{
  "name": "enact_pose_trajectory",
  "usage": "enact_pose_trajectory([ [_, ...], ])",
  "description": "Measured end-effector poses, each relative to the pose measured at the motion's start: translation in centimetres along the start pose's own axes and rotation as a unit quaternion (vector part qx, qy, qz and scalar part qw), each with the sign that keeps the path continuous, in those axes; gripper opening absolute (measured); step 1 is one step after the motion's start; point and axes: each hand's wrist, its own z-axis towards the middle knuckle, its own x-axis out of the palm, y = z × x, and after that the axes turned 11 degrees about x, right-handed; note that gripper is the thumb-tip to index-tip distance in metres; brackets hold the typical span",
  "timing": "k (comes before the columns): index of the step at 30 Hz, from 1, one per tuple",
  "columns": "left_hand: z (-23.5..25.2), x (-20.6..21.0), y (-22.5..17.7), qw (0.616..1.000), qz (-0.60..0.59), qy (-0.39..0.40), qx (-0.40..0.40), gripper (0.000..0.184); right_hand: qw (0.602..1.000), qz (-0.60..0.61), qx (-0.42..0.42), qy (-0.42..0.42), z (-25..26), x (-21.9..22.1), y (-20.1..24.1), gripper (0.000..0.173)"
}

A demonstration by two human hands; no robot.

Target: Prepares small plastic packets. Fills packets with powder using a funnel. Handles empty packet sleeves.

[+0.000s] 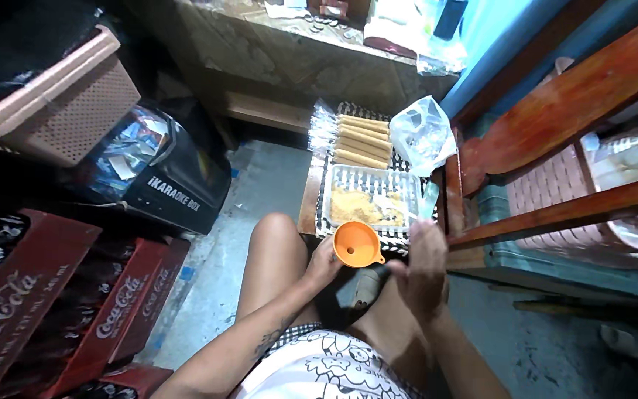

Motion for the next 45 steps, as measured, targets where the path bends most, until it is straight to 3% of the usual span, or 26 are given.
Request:
enact_pose_trajectory([
  [3,0.7,0.5,-1.6,1.000,0.027,-0.006,0.012,0.022,0.996,0.009,-0.083,0.027,-2.3,0.4,1.1,0.063],
  [6,1.1,1.0,-2.1,0.999,0.031,-0.022,0.025,0.021,0.998,0.004,-0.064,-0.021,-2.2,-1.1,1.3,0.058],
  [8,1.1,1.2,-2.6,0.999,0.021,-0.023,0.012,0.020,0.997,-0.002,-0.075,-0.006,-2.2,-0.8,1.2,0.055],
  [16,2.6,0.9,-4.5,1.000,-0.012,0.021,0.003,0.022,0.997,-0.002,-0.063,-0.033,-0.3,-2.0,1.9,0.019],
  [19,3.9,0.4,-6.0,0.997,-0.032,0.068,-0.024,0.022,0.997,0.024,-0.022,-0.063,1.3,-2.9,2.1,0.010],
  [23,6.4,-0.9,-8.3,0.993,-0.043,0.092,-0.059,0.019,0.989,0.145,0.017,-0.029,4.3,-5.1,1.9,0.010],
  [28,8.1,-1.5,-8.8,0.995,-0.070,0.060,-0.026,0.012,0.976,0.213,0.043,-0.015,6.6,-7.0,1.0,0.009],
  [33,8.8,-1.8,-8.8,0.994,-0.079,0.009,-0.070,0.010,0.938,0.309,0.154,-0.008,7.4,-7.1,-1.0,0.007],
  [36,9.0,-2.2,-9.0,0.994,-0.081,-0.003,-0.079,0.008,0.922,0.313,0.225,-0.021,8.0,-4.9,-3.4,0.010],
  [42,10.7,-3.4,-10.6,0.996,-0.091,0.012,0.005,0.009,0.939,0.128,0.294,0.128,8.1,1.5,-5.2,0.014],
  [45,11.7,-4.1,-11.9,0.996,-0.076,0.015,0.052,0.010,0.927,0.108,0.308,0.187,8.1,2.0,-4.4,0.018],
])
